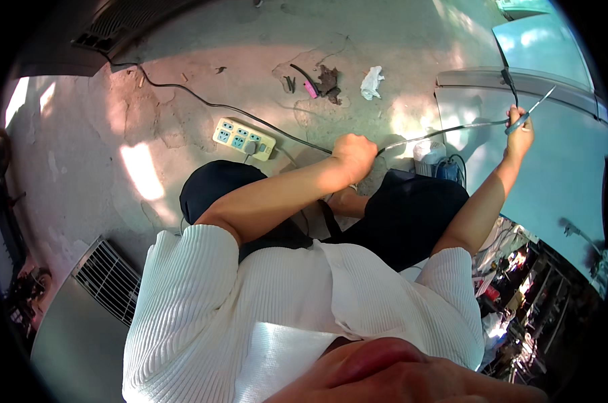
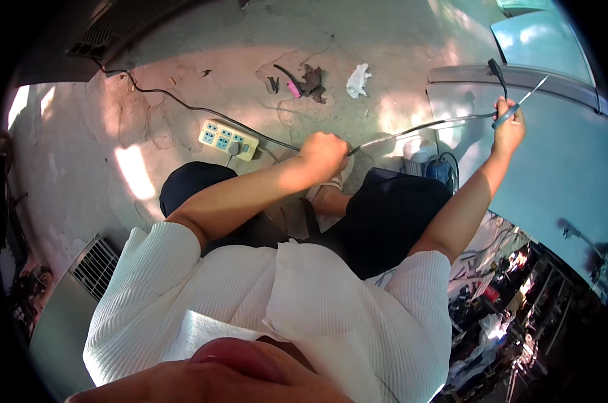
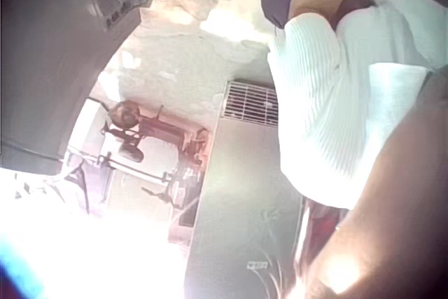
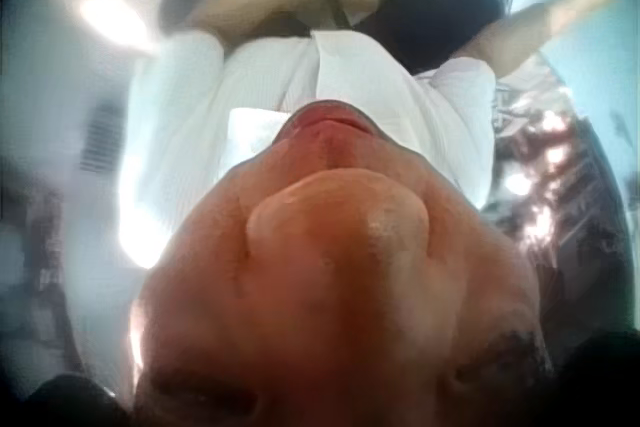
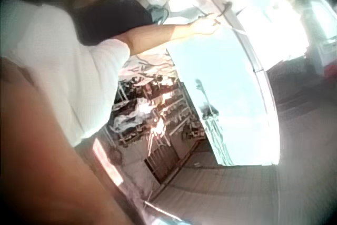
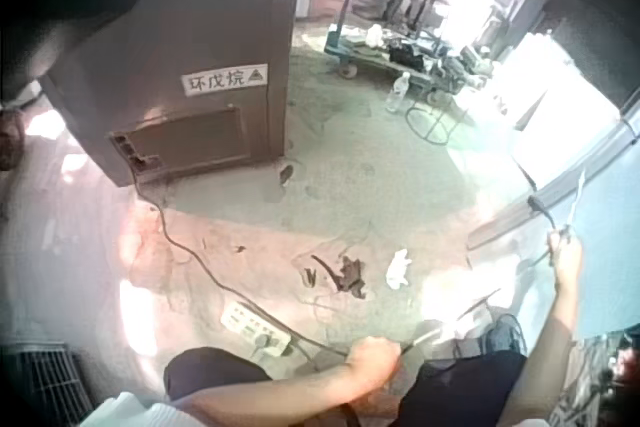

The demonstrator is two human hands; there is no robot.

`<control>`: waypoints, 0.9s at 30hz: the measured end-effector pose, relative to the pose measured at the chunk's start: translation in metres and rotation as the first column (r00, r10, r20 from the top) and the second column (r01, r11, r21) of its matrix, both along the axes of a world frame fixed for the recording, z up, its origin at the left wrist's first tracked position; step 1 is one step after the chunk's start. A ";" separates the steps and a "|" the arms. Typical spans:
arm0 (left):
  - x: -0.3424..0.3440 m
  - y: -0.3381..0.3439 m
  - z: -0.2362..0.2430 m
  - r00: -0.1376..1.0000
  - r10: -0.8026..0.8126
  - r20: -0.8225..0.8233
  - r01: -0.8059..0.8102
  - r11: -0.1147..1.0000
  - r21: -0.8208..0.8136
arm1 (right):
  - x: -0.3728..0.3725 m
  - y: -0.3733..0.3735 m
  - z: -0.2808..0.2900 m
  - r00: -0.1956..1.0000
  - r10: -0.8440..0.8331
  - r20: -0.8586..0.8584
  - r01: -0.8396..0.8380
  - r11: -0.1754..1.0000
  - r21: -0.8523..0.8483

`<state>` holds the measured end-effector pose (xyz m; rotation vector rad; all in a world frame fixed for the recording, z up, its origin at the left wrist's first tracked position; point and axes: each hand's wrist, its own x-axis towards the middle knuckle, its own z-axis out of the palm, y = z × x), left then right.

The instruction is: The person works on the back of a refrigerator by removing a component, cutting a wire with scissors, and applying yellow tape to the connection.

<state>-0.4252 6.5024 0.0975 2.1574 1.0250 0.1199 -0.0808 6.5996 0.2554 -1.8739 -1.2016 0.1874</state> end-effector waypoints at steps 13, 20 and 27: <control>-0.062 0.101 0.040 0.749 0.587 0.306 -0.503 0.805 -0.314 | 0.030 0.005 -0.020 0.190 0.186 -0.964 0.093 0.974 0.206; -0.077 0.105 0.043 0.630 0.610 0.481 -0.295 0.761 -0.578 | 0.036 0.021 -0.028 0.135 0.388 -0.912 0.179 0.895 0.408; -0.090 0.106 0.038 0.632 0.617 0.469 -0.321 0.759 -0.566 | 0.017 0.029 -0.023 0.303 0.468 -0.830 0.122 0.845 0.521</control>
